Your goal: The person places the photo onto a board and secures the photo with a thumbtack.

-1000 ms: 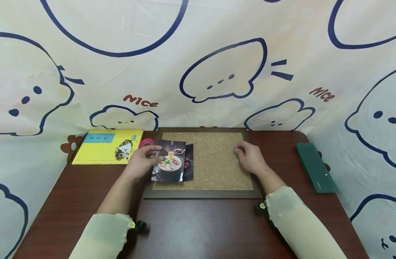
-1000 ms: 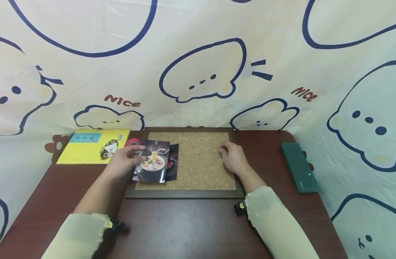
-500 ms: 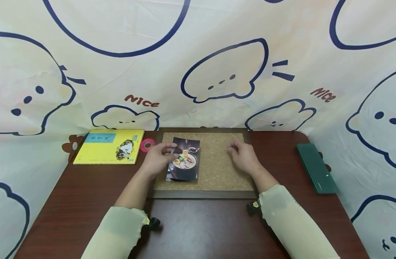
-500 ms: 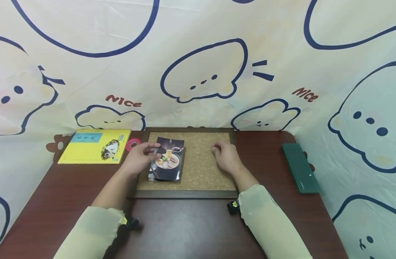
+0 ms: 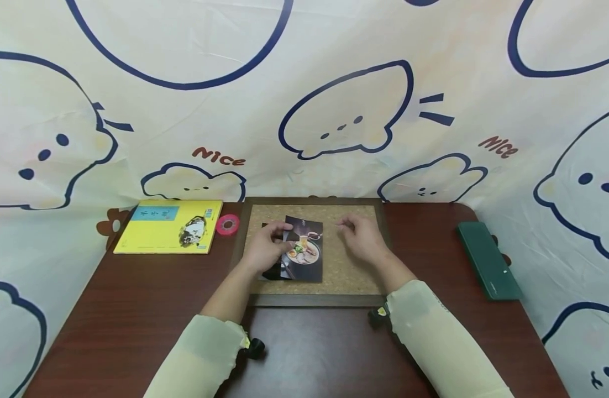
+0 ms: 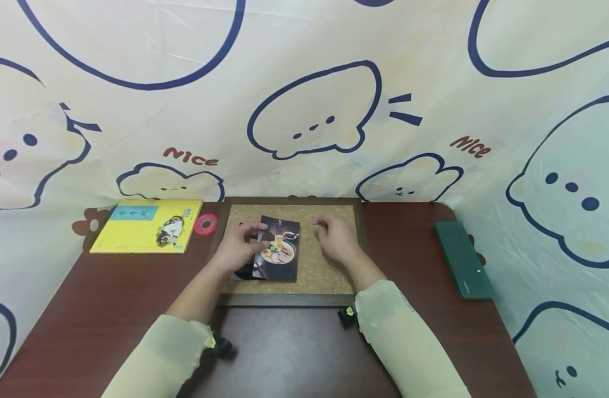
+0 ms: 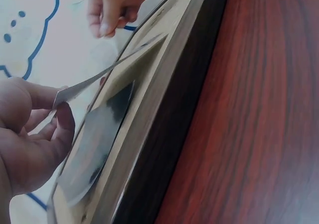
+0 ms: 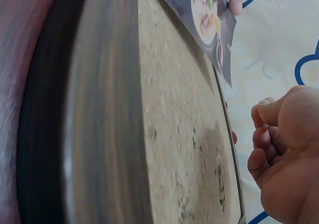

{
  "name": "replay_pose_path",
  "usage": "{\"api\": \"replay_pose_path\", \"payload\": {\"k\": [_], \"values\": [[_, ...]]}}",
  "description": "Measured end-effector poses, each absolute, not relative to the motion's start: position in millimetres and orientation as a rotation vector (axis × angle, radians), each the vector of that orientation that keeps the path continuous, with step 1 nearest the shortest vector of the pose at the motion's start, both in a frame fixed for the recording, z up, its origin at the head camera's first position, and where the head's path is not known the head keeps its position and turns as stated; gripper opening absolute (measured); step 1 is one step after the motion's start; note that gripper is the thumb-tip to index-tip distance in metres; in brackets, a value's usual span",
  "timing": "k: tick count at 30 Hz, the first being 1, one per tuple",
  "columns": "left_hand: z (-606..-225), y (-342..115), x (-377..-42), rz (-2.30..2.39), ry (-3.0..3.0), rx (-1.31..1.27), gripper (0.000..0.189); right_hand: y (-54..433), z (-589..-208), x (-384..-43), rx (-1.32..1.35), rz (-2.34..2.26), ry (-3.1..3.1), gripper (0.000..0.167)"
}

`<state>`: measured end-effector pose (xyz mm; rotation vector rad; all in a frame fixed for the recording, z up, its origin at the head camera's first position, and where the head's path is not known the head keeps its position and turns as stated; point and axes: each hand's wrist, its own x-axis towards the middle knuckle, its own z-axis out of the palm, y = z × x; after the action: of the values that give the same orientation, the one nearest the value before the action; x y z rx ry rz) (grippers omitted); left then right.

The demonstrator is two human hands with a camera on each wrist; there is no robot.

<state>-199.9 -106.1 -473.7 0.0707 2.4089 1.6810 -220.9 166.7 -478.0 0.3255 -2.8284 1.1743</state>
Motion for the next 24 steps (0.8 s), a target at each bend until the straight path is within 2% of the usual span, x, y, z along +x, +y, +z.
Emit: {"api": "replay_pose_path", "payload": {"k": [13, 24], "values": [[-477.5, -83.1, -199.5, 1.667, 2.408, 0.068, 0.042, 154.0, -475.5, -230.3, 0.302, 1.055, -2.884, 0.012], [-481.7, -65.6, -205.5, 1.439, 2.631, 0.114, 0.045, 145.5, -475.4, -239.7, 0.305, 1.097, -2.953, 0.012]]}}
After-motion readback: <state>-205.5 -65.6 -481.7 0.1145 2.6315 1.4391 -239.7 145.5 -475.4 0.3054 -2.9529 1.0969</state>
